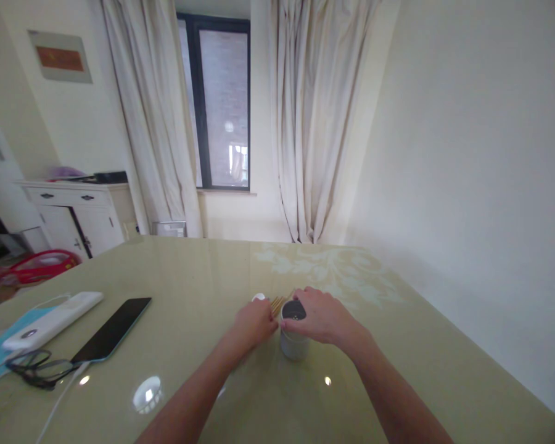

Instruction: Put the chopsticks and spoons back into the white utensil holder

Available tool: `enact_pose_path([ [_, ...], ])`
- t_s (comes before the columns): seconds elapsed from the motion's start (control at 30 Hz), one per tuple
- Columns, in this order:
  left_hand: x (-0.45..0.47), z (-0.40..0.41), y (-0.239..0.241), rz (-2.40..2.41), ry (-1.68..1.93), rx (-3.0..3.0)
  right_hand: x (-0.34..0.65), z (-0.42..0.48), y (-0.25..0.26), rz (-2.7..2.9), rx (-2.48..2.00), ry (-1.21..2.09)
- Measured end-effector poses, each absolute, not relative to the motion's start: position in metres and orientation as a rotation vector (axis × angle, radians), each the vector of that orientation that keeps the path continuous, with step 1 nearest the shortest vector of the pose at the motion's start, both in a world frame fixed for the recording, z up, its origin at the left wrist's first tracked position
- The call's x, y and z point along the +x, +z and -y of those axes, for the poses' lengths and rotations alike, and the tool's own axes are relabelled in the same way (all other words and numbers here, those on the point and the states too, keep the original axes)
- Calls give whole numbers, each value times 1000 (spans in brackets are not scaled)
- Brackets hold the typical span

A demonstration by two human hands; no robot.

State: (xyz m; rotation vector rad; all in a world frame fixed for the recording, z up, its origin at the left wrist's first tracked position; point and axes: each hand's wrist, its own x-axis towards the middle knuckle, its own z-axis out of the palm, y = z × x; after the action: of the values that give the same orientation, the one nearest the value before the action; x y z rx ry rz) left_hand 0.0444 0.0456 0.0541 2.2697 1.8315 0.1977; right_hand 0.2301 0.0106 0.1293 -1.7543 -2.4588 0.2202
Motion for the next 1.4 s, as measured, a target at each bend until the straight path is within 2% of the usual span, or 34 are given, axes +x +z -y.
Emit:
enact_pose_path([
  [0.1, 34, -46, 81, -1780, 464, 2233, 237, -14, 135, 2382, -1677, 308],
  [0.27, 35, -22, 128, -1181, 975, 2146, 243, -17, 153, 2036, -1202, 694],
  [0.33, 41, -12, 139, -1038, 1054, 2125, 241, -16, 158, 1914, -1027, 850],
  [0.43, 42, -10, 141, -1010, 1064, 2122, 241, -15, 163, 1682, -917, 885],
  [0.57, 31, -34, 116, -1271, 937, 2164, 258, -21, 165, 1498, -958, 727],
  [0.73, 31, -54, 67, -1589, 434, 2326, 273, -34, 153, 1759, -1175, 698],
  [0.87, 37, -54, 43, -1749, 267, 2397, 265, -40, 139, 1929, -1316, 722],
  [1.4, 45, -48, 37, -1844, 32, 2314, 258, -47, 124, 2004, -1494, 619],
])
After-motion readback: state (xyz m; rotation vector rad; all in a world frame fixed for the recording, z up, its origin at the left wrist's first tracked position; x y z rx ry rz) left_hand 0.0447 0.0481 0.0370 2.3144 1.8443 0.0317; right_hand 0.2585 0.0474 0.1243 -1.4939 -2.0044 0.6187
